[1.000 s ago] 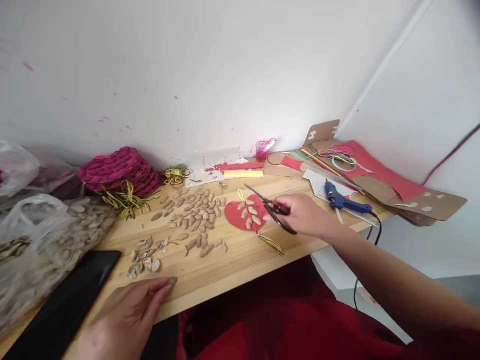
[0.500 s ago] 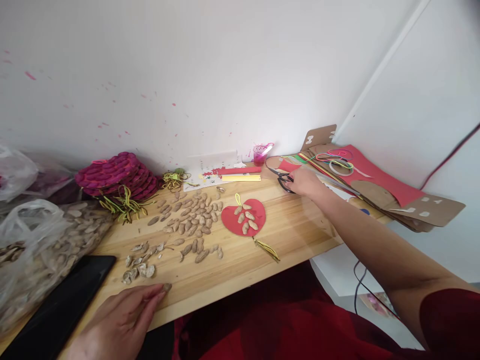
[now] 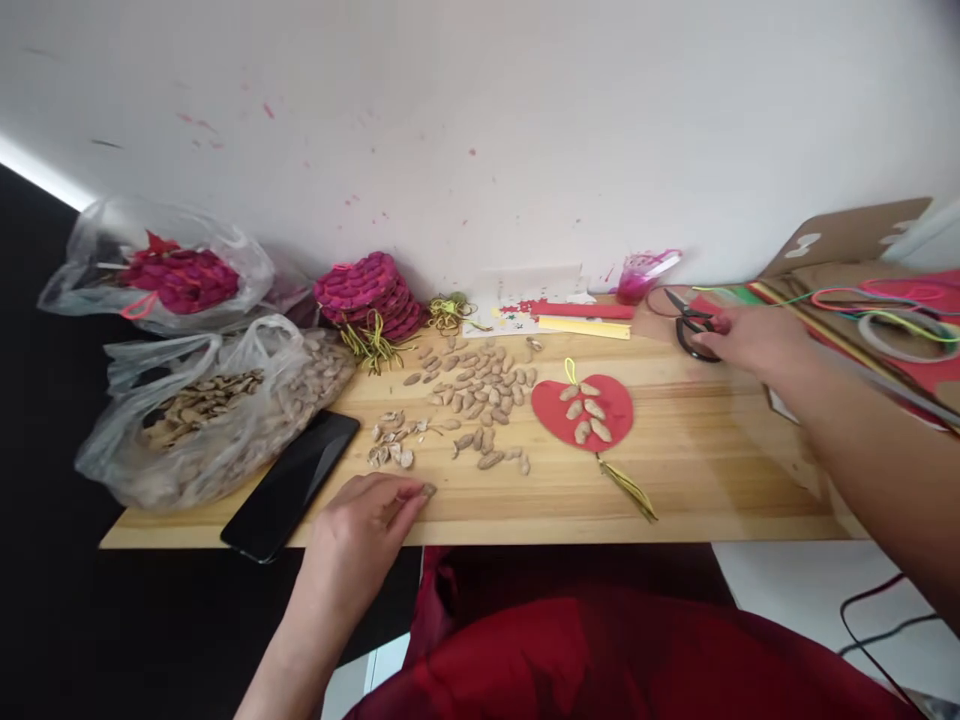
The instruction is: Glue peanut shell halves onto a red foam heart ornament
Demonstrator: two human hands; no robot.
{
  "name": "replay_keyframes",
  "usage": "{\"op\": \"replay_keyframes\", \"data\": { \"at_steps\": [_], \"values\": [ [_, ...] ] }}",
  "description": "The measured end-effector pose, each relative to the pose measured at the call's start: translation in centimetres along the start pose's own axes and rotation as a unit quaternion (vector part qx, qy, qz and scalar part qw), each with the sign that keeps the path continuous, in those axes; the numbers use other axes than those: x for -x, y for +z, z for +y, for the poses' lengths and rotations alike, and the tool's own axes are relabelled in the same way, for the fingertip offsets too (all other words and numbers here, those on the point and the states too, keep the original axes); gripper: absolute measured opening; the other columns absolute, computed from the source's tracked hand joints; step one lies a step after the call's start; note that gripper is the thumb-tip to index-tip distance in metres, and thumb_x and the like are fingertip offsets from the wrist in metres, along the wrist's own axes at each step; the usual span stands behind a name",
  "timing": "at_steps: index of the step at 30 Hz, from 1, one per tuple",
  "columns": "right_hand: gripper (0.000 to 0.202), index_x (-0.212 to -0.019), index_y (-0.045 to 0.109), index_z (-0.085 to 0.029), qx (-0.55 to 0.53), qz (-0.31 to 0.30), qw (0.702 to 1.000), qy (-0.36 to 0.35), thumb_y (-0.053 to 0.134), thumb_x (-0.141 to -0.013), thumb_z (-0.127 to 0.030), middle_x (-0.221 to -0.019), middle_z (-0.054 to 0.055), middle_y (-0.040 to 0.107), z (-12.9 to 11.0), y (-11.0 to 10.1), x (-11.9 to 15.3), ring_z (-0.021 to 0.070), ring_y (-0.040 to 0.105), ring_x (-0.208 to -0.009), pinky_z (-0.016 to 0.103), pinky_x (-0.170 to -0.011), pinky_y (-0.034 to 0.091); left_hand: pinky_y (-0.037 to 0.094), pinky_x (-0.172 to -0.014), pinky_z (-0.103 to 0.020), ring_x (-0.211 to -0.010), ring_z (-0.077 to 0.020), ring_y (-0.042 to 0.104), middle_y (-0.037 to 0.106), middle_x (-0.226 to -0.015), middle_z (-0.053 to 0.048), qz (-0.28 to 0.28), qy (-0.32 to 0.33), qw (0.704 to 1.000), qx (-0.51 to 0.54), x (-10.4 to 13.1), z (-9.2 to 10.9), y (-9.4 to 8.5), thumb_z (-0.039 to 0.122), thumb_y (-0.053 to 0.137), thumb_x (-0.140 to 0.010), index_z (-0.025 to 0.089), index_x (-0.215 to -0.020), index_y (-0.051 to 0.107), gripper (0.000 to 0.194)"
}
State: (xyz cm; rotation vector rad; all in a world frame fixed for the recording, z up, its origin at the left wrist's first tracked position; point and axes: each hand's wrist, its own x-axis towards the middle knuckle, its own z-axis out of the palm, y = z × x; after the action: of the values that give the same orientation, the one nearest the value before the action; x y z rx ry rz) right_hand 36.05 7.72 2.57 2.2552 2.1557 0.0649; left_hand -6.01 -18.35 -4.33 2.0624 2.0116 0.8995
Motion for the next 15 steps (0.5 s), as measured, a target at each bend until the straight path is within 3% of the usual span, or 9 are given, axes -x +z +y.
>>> {"op": "replay_keyframes", "data": {
  "at_steps": [5,9,12,15],
  "values": [
    [0.049,-0.12,0.069,-0.01,-0.069,0.05,0.996,-0.003,0.052,-0.093,-0.047,-0.113,0.02,0.071,-0.5,0.4,3.1,0.0259,0.062,-0.098,0.037,-0.071,0.038,0.055,-0.085,-0.033,-0.091,-0.0219,0.07,0.076,-0.096,-0.003,0.007,-0.019,0.999,0.033,0.1,0.1,-0.2,0.037,0.067,-0.089,0.026,-0.095,0.076,0.015],
    [0.032,-0.109,0.075,-0.018,-0.138,0.068,0.988,-0.015,0.065,-0.087,-0.039,-0.098,0.012,0.074,-0.1,0.7,6.7,0.0168,0.058,-0.07,0.037,-0.069,0.039,0.054,-0.081,-0.033,-0.087,-0.021,0.069,0.075,-0.088,-0.002,-0.02,0.011,0.999,0.031,-0.6,0.7,-0.2,0.034,0.068,-0.089,0.026,-0.09,0.076,0.011],
    [0.028,-0.104,0.076,-0.023,-0.144,0.121,0.982,-0.007,0.069,-0.082,-0.038,-0.093,0.01,0.075,1.4,1.5,8.7,0.016,0.056,-0.064,0.037,-0.063,0.04,0.053,-0.078,-0.032,-0.083,-0.0196,0.068,0.075,-0.086,-0.002,-0.031,0.023,0.999,0.032,-1.0,1.5,0.1,0.031,0.067,-0.09,0.025,-0.09,0.075,0.01],
    [0.035,-0.116,0.072,-0.026,-0.16,0.201,0.966,0.017,0.06,-0.088,-0.043,-0.088,0.011,0.073,3.8,2.8,10.0,0.0155,0.058,-0.062,0.033,-0.056,0.042,0.052,-0.078,-0.031,-0.084,-0.0191,0.067,0.074,-0.087,-0.003,-0.015,0.04,0.998,0.04,-1.6,2.8,0.7,0.029,0.066,-0.091,0.023,-0.092,0.074,0.009]
  ]
}}
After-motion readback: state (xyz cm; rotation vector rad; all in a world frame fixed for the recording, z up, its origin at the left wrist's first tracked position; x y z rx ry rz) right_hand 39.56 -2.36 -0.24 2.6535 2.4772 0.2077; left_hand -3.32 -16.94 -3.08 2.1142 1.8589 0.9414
